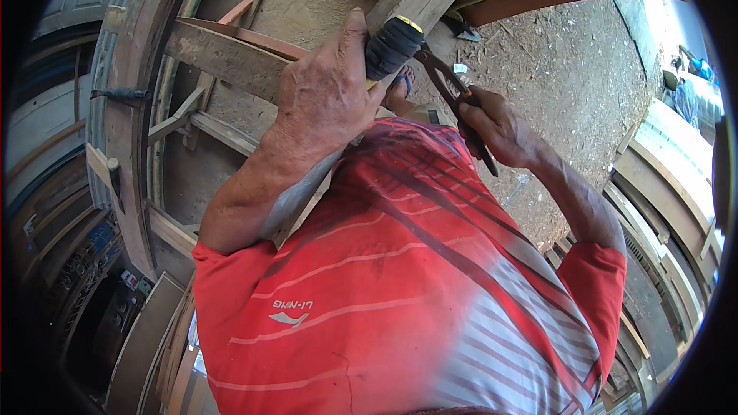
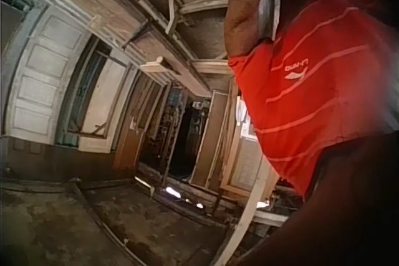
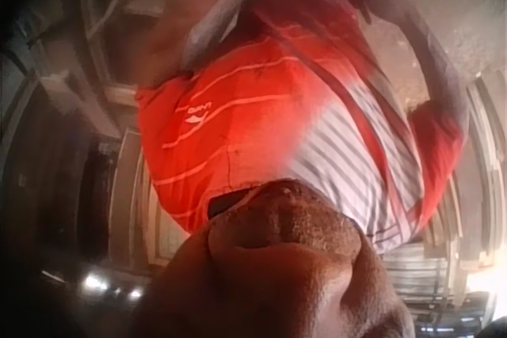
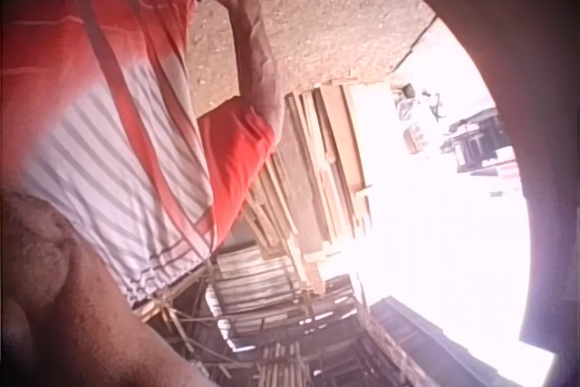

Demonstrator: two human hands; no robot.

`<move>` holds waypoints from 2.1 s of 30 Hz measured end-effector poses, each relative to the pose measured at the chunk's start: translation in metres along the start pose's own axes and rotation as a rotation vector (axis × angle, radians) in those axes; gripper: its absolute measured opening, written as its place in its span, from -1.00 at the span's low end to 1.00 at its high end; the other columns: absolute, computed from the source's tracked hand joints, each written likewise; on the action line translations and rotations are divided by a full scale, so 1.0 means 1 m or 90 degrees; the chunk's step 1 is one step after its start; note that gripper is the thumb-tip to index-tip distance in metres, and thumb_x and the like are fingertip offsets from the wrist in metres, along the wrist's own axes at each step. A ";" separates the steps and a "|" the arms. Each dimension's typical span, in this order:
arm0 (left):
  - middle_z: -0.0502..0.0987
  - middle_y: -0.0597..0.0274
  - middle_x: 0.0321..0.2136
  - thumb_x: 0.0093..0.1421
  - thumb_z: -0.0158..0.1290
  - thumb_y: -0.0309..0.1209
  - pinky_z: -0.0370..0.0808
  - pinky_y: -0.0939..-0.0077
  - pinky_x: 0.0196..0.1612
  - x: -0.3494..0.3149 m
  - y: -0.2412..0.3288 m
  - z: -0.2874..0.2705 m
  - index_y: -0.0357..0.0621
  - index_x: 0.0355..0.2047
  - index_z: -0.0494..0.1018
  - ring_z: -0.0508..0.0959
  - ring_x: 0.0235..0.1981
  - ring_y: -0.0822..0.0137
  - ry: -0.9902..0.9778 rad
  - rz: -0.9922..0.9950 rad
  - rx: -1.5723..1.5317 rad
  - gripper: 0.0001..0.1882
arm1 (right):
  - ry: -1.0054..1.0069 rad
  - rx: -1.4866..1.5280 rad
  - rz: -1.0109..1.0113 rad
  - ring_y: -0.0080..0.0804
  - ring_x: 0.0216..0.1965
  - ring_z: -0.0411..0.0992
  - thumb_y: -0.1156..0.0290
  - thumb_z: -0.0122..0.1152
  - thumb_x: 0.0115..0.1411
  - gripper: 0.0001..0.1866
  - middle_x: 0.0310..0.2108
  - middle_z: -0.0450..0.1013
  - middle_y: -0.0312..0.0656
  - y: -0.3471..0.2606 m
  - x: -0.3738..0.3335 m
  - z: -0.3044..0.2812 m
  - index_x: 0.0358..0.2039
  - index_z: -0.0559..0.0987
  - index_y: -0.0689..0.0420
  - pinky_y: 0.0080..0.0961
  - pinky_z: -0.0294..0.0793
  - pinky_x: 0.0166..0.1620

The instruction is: The person extracts nails from a wooden board using pincers while holding a screwdriver in the other hand.

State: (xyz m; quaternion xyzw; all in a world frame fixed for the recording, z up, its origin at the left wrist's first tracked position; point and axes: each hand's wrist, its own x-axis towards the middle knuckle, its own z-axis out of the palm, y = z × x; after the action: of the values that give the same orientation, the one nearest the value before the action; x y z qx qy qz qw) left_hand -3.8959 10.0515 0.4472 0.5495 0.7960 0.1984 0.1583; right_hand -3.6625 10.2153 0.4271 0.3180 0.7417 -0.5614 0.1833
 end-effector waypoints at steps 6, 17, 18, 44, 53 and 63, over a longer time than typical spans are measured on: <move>0.56 -0.27 -0.09 0.08 0.19 -0.37 0.56 0.01 -0.05 0.003 -0.008 -0.002 -0.37 0.29 0.21 0.62 -0.14 -0.23 0.001 -0.019 -0.004 -0.22 | 0.012 0.076 0.062 -0.19 -0.41 0.50 0.19 -0.10 0.39 -0.65 -0.47 0.48 0.02 0.003 -0.001 0.029 -0.26 0.44 0.28 -0.20 0.45 -0.25; 0.57 -0.28 -0.08 0.10 0.18 -0.35 0.54 0.00 -0.02 0.007 -0.016 -0.005 -0.33 0.34 0.19 0.62 -0.10 -0.22 -0.008 -0.046 0.039 -0.20 | -0.088 0.110 0.025 -0.31 -0.12 0.58 0.24 -0.10 0.43 -0.55 -0.12 0.57 -0.01 0.006 0.004 -0.013 0.15 0.42 0.32 -0.35 0.56 0.00; 0.57 -0.28 -0.08 0.10 0.18 -0.35 0.54 0.00 -0.01 0.007 -0.015 -0.005 -0.32 0.34 0.18 0.62 -0.10 -0.22 -0.006 -0.043 0.036 -0.19 | -0.094 0.112 0.023 -0.30 -0.11 0.58 0.24 -0.10 0.43 -0.55 -0.11 0.57 0.00 0.005 0.005 -0.013 0.16 0.41 0.31 -0.34 0.56 0.01; 0.55 -0.22 -0.16 0.10 0.23 -0.29 0.59 0.08 -0.15 0.008 -0.019 -0.002 -0.46 0.32 0.15 0.64 -0.21 -0.14 0.008 -0.005 0.077 -0.15 | -0.065 0.019 0.044 -0.34 -0.25 0.58 0.20 -0.07 0.40 -0.58 -0.27 0.56 -0.05 -0.020 0.002 -0.023 0.08 0.48 0.26 -0.36 0.53 -0.14; 0.54 -0.32 -0.06 0.11 0.21 -0.33 0.56 0.03 -0.03 0.007 -0.007 -0.007 -0.41 0.34 0.14 0.62 -0.10 -0.20 -0.035 -0.037 0.074 -0.16 | -0.038 0.022 0.045 -0.34 -0.31 0.53 0.19 -0.07 0.39 -0.58 -0.33 0.51 -0.06 -0.011 0.003 -0.016 0.06 0.48 0.25 -0.34 0.50 -0.16; 0.55 -0.27 -0.10 0.09 0.21 -0.34 0.58 0.07 -0.08 0.001 -0.002 -0.001 -0.44 0.33 0.14 0.63 -0.13 -0.17 -0.016 -0.007 0.098 -0.15 | 0.003 -0.231 -0.021 0.13 -0.34 0.50 0.25 -0.08 0.42 -0.68 -0.44 0.46 0.12 -0.034 0.003 -0.022 -0.17 0.41 0.31 -0.04 0.45 -0.18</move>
State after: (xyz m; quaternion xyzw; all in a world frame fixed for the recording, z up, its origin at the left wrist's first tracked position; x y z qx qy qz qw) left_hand -3.8985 10.0514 0.4469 0.5582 0.8098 0.1290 0.1265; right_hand -3.6861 10.2312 0.4560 0.2688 0.8363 -0.4205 0.2271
